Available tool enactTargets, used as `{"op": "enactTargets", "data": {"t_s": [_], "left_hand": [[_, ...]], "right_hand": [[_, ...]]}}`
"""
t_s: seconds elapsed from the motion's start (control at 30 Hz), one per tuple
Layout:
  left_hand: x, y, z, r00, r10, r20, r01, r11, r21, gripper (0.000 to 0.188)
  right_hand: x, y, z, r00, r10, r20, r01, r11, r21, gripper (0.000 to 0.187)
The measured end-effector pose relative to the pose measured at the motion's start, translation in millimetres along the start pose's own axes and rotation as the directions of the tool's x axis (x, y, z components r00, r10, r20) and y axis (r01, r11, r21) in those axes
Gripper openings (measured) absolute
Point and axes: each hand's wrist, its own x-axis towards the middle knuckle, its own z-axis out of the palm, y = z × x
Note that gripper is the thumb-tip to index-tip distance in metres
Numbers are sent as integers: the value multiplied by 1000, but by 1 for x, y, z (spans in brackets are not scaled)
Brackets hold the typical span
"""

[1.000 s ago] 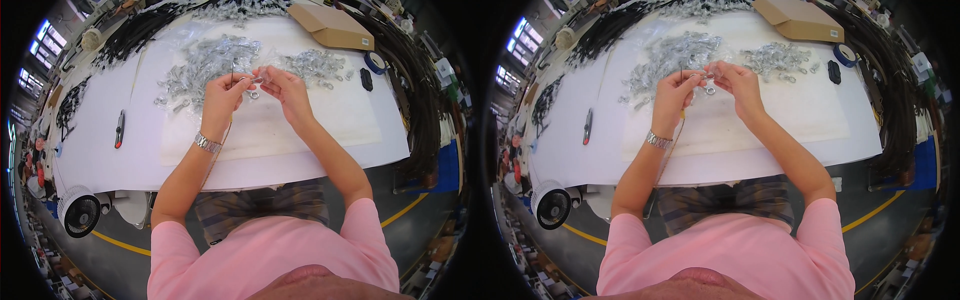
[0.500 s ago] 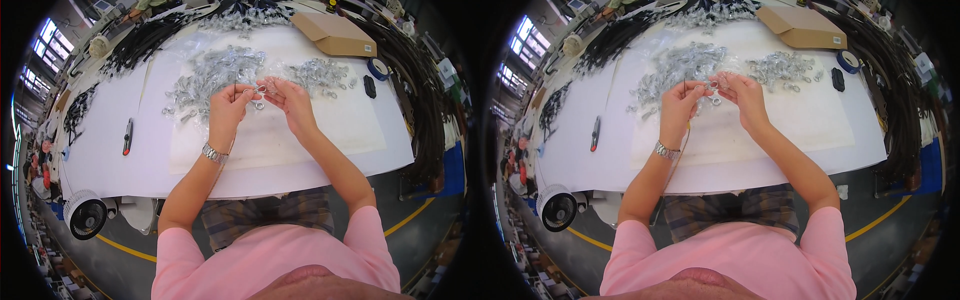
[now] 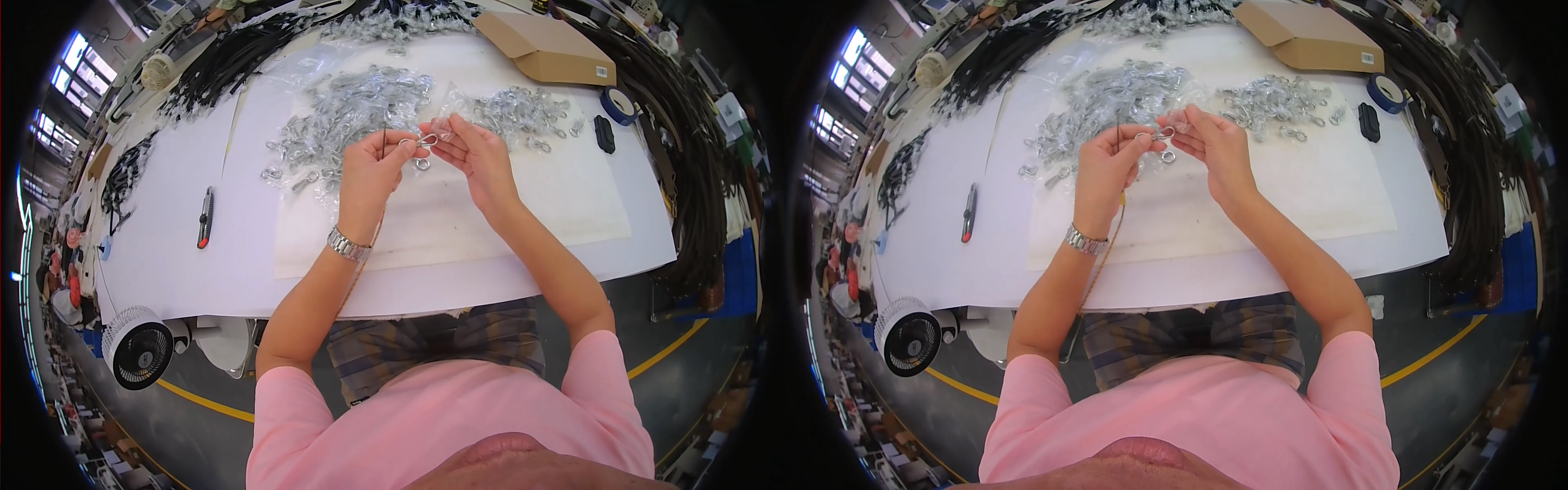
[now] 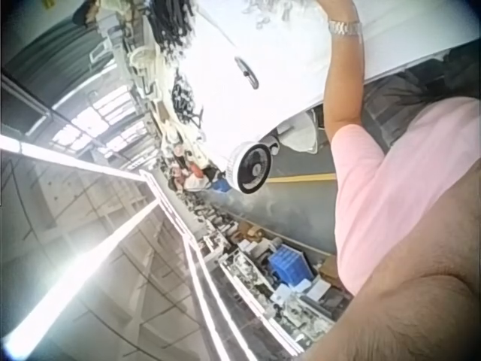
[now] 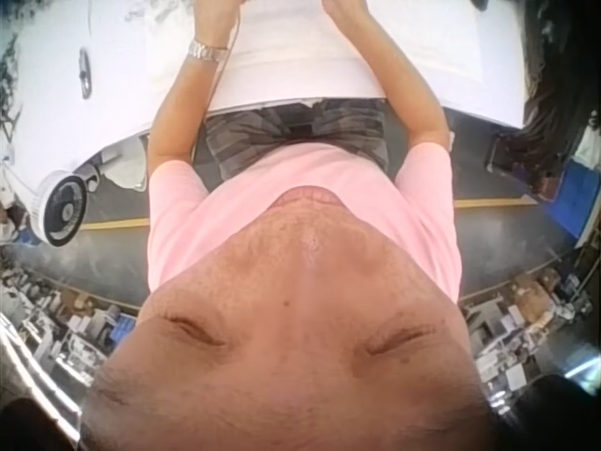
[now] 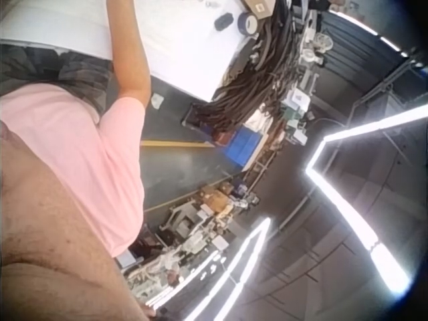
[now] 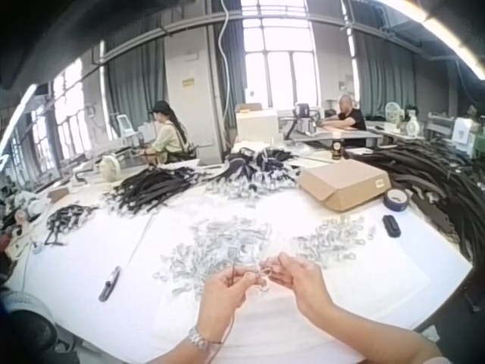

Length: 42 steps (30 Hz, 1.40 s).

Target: Assembling small metal clips or hardware components by hand at a workbench.

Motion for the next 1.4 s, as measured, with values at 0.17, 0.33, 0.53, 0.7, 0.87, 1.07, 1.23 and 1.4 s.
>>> {"op": "enactTargets", "data": {"t_s": [0.17,0.33,0.53,0.7,0.87,1.07,1.23,1.4], "left_hand": [[-1,1,1,1000,2,-5,-2,1000,11,16],[-3,0,2,1000,6,-16,-7,999,-40,17],[-1,-5,4,998,29,-57,-29,1000,7,15],[3,-9,1,999,40,14,-42,981,191,17],[4,-4,0,1000,15,25,-15,1000,26,18],[9,0,-9,988,-23,150,23,1000,3,18],[10,1,-12,975,-50,214,65,996,-65,17],[9,2,-11,981,-19,195,39,995,-95,15]], "right_hand": [[0,-1,2,1000,0,18,0,999,37,34],[-1,5,5,998,-23,66,22,1000,19,34],[-8,10,12,998,-19,54,17,1000,25,36],[-8,10,10,996,-56,66,54,998,28,36],[-9,9,12,998,-16,61,16,1000,-3,37],[0,6,3,979,54,197,-39,996,-79,43],[-2,-5,7,976,43,215,-32,998,-56,47],[1,-8,5,971,22,240,-31,999,34,45]]}}
